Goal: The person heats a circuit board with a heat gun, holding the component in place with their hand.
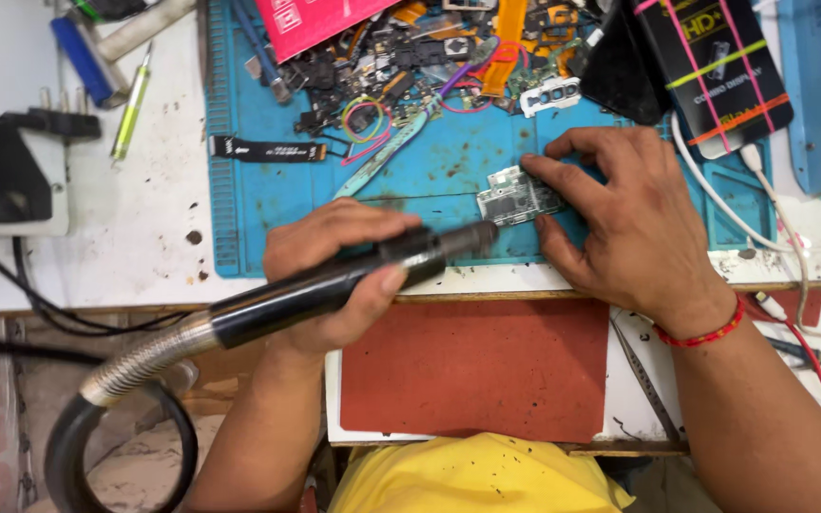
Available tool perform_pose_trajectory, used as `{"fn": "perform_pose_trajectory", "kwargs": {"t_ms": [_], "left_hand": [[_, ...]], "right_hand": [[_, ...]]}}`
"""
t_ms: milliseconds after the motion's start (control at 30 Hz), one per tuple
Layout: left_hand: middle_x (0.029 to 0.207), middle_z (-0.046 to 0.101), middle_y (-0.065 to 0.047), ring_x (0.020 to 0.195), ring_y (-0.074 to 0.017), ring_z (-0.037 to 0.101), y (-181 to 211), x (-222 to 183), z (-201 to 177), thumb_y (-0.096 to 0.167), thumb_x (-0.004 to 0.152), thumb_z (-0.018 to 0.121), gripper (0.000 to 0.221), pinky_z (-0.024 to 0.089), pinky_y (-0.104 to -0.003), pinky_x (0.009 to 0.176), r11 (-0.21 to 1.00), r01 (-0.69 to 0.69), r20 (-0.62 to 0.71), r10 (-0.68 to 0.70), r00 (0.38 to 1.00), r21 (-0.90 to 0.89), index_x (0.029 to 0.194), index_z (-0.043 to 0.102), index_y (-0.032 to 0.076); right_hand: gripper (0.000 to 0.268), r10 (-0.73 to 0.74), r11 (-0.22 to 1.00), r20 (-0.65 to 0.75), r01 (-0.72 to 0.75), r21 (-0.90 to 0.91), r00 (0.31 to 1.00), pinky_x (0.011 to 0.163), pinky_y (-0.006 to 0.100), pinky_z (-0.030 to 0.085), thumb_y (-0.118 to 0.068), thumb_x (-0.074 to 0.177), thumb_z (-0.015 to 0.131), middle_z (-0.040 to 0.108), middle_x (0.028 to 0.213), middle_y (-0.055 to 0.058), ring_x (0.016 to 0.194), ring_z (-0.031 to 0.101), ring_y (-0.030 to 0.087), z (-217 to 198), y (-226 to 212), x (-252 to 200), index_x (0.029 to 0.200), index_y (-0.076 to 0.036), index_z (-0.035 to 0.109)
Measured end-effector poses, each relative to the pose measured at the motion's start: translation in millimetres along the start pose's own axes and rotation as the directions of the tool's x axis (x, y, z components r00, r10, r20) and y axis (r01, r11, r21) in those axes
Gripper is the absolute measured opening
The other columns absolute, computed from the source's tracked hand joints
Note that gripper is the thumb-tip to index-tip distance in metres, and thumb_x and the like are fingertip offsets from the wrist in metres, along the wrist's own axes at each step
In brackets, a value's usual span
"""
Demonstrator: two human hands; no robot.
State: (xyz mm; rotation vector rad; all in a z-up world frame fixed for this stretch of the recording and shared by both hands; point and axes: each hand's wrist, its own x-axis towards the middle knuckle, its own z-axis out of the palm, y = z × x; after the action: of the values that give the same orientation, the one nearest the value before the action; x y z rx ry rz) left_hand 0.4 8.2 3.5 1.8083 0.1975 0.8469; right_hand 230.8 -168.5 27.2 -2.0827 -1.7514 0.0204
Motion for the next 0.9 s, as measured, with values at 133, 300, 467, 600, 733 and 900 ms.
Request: {"fn": "perform_pose_trajectory", "kwargs": {"t_ms": [133,300,467,600,733,900], "left_hand": [[0.108,0.077,-0.017,0.094,-0.0233,0.076,-1.5,-2.9,3.5,0.025,0.098,0.074,0.031,0.061,-0.031,0.088,0.999,0.018,-0.066,-0.016,0.998,0.034,0.115,0.069,0.0],[0.107,0.077,-0.016,0.094,-0.0233,0.077,-0.7,-0.7,3.8,0.023,0.097,0.073,0.029,0.061,-0.031,0.088,0.999,-0.005,-0.026,0.006,1.0,0.037,0.114,0.069,0.0],[0.111,0.077,-0.016,0.093,-0.0232,0.077,-0.4,-0.5,3.5,0.022,0.096,0.073,0.029,0.061,-0.031,0.087,1.0,0.003,0.009,-0.004,1.0,0.028,0.113,0.069,0.0],[0.108,0.076,-0.017,0.095,-0.0239,0.077,-3.2,1.5,3.7,0.023,0.096,0.075,0.029,0.062,-0.032,0.089,1.0,-0.008,0.015,0.008,1.0,0.017,0.113,0.069,0.001],[0.112,0.077,-0.017,0.094,-0.0244,0.077,-3.2,0.2,5.3,0.023,0.096,0.077,0.029,0.062,-0.032,0.087,0.999,0.01,-0.004,-0.01,1.0,0.034,0.114,0.069,0.001],[0.107,0.077,-0.015,0.094,-0.0234,0.076,-0.7,2.4,2.1,0.025,0.094,0.076,0.032,0.061,-0.031,0.086,1.0,-0.015,0.056,0.014,0.998,0.013,0.115,0.069,0.001]], "right_hand": [[0.047,0.016,1.0,0.012,-0.016,-0.007,1.0,0.099,0.045,0.045,-0.018,0.082,0.076,0.061,0.128,0.008,0.109,0.053,0.031,0.5,-1.2,-0.5,0.129,-0.01,0.071],[0.047,0.007,1.0,0.002,-0.007,-0.002,1.0,0.1,0.045,0.045,-0.02,0.083,0.076,0.062,0.127,0.008,0.108,0.053,0.031,0.6,-0.5,-1.0,0.129,-0.01,0.071],[0.046,-0.008,1.0,-0.01,0.008,0.006,1.0,0.101,0.045,0.045,-0.021,0.084,0.076,0.061,0.128,0.008,0.112,0.054,0.031,1.9,1.9,-2.0,0.129,-0.01,0.071],[0.046,-0.009,1.0,-0.011,0.009,0.004,1.0,0.102,0.045,0.045,-0.021,0.084,0.076,0.061,0.128,0.008,0.111,0.054,0.031,1.8,1.4,-2.0,0.129,-0.01,0.071],[0.045,0.011,1.0,-0.003,-0.011,-0.001,1.0,0.101,0.045,0.045,-0.02,0.085,0.076,0.062,0.127,0.008,0.109,0.054,0.03,1.2,-0.8,-2.0,0.129,-0.01,0.072],[0.047,0.008,1.0,0.007,-0.008,0.008,1.0,0.1,0.046,0.045,-0.02,0.083,0.077,0.061,0.127,0.008,0.108,0.054,0.03,0.4,0.1,-1.8,0.128,-0.009,0.071]]}}
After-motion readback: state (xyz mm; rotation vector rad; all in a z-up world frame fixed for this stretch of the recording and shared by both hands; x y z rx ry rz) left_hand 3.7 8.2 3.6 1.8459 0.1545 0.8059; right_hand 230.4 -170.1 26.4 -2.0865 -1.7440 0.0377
